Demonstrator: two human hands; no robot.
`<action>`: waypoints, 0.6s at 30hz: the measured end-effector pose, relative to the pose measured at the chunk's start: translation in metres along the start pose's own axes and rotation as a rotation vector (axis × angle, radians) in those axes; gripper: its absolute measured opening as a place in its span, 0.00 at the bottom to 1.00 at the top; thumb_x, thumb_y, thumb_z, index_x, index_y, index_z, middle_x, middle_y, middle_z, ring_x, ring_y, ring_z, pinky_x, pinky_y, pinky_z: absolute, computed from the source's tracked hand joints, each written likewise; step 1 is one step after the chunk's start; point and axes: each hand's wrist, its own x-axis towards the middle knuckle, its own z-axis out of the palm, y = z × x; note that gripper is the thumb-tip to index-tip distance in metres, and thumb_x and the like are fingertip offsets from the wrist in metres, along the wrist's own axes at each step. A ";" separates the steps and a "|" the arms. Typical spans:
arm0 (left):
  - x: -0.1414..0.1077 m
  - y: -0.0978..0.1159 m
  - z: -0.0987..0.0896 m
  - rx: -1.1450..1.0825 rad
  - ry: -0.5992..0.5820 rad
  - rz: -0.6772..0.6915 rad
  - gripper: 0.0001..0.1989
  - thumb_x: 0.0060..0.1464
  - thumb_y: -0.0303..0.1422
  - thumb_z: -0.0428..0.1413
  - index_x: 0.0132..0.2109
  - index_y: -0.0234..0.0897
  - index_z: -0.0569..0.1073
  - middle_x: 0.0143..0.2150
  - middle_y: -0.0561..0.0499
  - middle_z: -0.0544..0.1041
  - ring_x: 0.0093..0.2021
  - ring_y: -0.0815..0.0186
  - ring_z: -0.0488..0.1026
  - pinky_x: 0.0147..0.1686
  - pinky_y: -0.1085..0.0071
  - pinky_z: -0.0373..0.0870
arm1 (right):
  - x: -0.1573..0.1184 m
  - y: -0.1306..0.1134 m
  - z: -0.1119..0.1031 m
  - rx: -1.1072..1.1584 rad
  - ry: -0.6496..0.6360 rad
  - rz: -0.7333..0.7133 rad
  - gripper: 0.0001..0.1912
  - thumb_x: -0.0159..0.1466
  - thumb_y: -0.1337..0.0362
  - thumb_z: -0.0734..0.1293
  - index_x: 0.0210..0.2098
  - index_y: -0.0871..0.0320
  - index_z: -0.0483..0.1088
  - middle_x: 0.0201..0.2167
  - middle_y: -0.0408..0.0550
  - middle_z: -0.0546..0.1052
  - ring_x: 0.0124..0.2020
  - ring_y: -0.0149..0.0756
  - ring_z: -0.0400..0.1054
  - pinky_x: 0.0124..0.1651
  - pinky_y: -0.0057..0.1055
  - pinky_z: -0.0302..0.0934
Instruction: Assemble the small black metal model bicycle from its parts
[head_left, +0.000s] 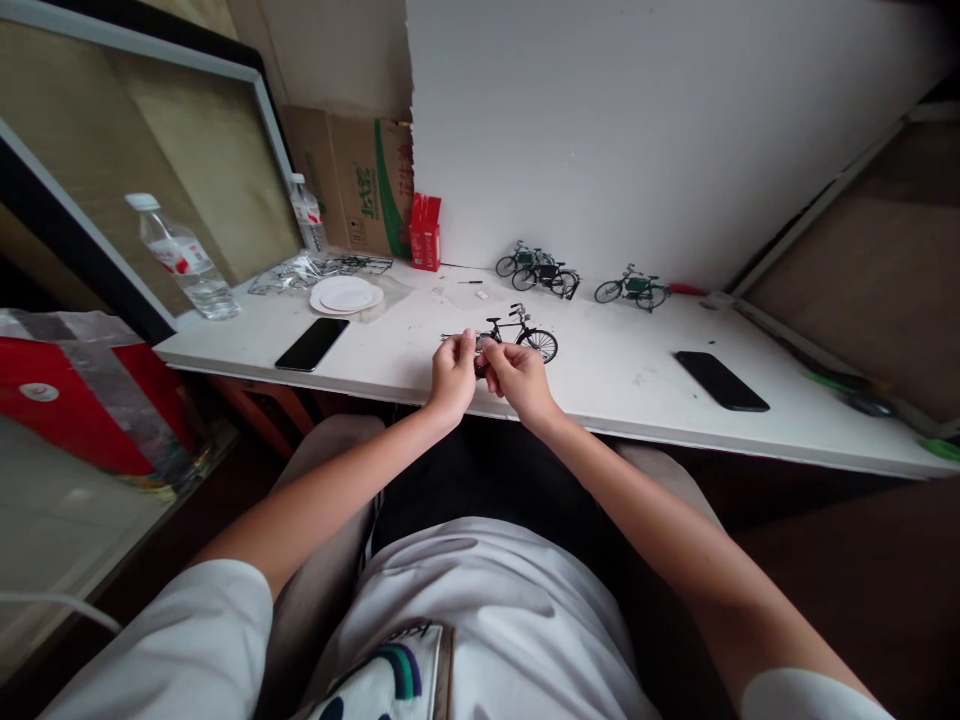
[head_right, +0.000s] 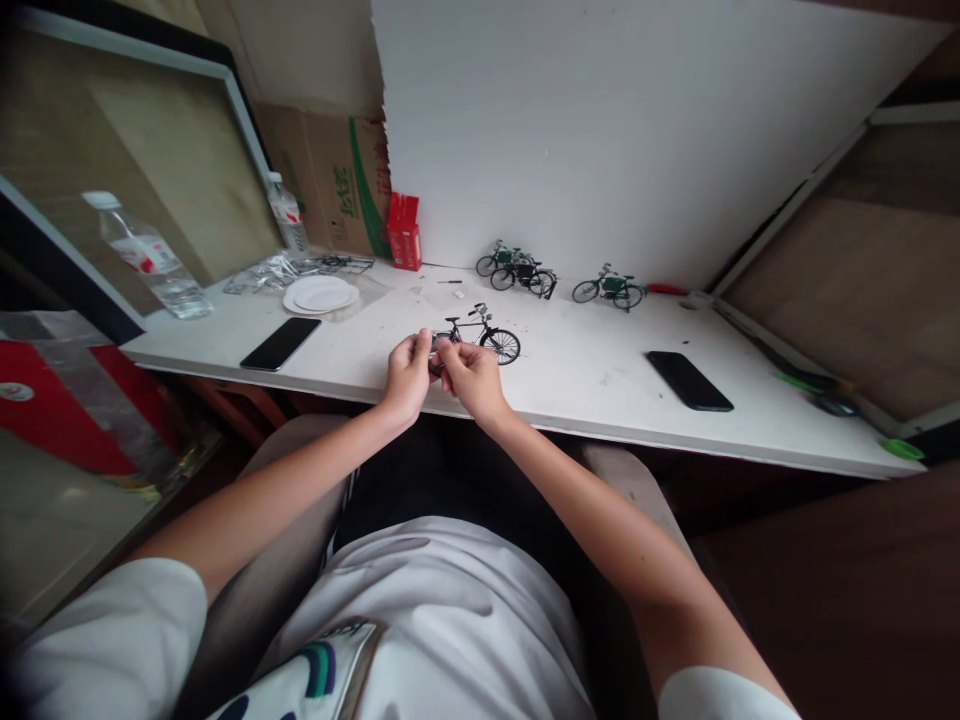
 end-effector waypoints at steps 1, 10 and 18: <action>0.000 0.000 0.000 0.001 -0.004 0.006 0.27 0.64 0.59 0.57 0.35 0.39 0.70 0.28 0.51 0.72 0.34 0.64 0.75 0.33 0.70 0.73 | 0.000 0.000 0.000 -0.001 -0.002 -0.004 0.31 0.65 0.33 0.69 0.29 0.57 0.76 0.14 0.40 0.70 0.16 0.27 0.58 0.21 0.27 0.53; 0.000 0.002 0.000 -0.082 -0.016 -0.028 0.28 0.60 0.59 0.61 0.33 0.38 0.71 0.26 0.52 0.71 0.29 0.66 0.73 0.28 0.72 0.69 | -0.001 -0.001 -0.002 -0.018 -0.003 0.003 0.31 0.66 0.35 0.69 0.28 0.58 0.76 0.14 0.41 0.71 0.16 0.27 0.58 0.22 0.28 0.54; -0.001 0.011 0.003 -0.196 -0.098 -0.085 0.26 0.55 0.57 0.67 0.36 0.36 0.76 0.26 0.53 0.72 0.25 0.69 0.71 0.26 0.73 0.68 | -0.002 -0.004 -0.002 -0.023 -0.018 -0.026 0.31 0.66 0.35 0.68 0.26 0.57 0.73 0.15 0.43 0.72 0.16 0.29 0.61 0.22 0.28 0.56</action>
